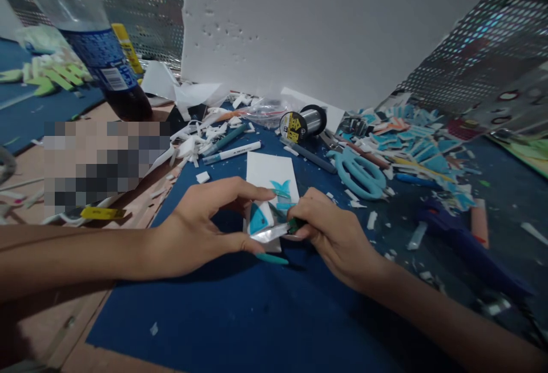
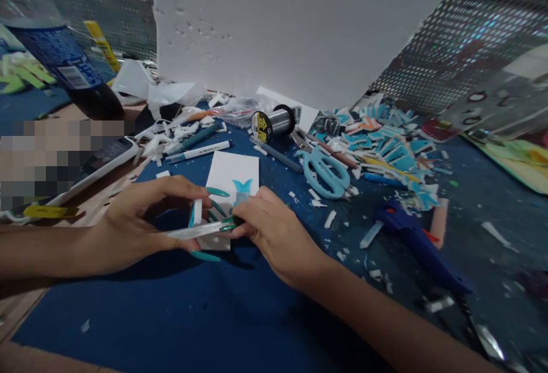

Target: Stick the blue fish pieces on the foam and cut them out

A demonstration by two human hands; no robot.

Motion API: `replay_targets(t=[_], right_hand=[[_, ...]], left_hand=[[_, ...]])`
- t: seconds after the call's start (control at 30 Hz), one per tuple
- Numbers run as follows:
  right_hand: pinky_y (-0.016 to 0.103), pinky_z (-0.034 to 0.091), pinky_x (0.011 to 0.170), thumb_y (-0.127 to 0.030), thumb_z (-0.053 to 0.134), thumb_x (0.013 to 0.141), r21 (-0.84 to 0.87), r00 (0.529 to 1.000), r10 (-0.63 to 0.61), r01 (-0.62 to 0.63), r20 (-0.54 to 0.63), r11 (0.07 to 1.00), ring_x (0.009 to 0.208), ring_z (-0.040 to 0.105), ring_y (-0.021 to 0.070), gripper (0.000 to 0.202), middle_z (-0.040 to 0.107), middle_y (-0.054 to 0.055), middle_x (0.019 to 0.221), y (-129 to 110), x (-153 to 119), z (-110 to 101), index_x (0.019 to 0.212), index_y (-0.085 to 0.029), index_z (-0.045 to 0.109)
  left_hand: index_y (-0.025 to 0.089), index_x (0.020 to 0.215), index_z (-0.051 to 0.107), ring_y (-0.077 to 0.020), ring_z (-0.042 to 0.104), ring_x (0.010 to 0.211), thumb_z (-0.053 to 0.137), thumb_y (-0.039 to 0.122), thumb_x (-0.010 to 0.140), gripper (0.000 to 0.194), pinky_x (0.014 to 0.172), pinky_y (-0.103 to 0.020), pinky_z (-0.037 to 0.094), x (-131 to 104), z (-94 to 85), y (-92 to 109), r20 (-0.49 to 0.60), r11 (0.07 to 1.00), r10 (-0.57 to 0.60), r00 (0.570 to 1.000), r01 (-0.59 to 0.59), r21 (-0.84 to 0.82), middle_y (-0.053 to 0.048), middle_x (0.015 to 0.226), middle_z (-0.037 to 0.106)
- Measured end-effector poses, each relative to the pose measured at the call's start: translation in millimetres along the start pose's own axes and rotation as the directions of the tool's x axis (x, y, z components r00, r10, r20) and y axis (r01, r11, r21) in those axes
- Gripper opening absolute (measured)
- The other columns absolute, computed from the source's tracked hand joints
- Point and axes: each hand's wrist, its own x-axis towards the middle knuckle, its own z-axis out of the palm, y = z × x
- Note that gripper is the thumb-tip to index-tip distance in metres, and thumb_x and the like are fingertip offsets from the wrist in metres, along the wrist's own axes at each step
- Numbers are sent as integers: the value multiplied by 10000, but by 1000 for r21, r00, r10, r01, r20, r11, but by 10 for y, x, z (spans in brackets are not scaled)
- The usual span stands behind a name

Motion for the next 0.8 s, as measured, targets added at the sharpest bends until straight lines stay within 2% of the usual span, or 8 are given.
replay_targets(t=[0.3,0.5,0.63,0.8], right_hand=[[239,402,523,-401,243,1145,-65,995,-87,84,-51,994,629,490,154,435,528,2,673,-23,21,3,868,-218,524],[254,390,512,-409,266,1141,-54,995,-83,80,-57,995,613,480,163,411,531,2,660,-20,25,6,884,-230,532],[262,408,519,-382,260,1142,-43,996,-78,77,-42,996,625,501,176,393,537,5,666,-23,27,23,908,-238,541],[228,414,519,-384,256,1142,-58,994,-90,86,-65,995,622,496,160,410,532,3,667,-42,31,35,870,-228,521]], left_hand=[[238,1198,673,-199,750,863,851,381,877,394,749,-286,658,-14,22,-22,-16,999,32,999,-32,23,-35,976,732],[233,1179,661,-212,760,849,850,318,883,362,716,-293,658,-5,13,-14,7,997,58,998,-58,47,-45,988,738],[221,1117,659,-200,751,813,855,340,877,332,687,-281,648,-3,16,-19,14,993,93,996,-94,73,-48,979,745],[209,1134,678,-200,761,916,843,369,887,337,786,-271,642,-14,16,-31,16,987,113,993,-114,110,-50,1033,771]])
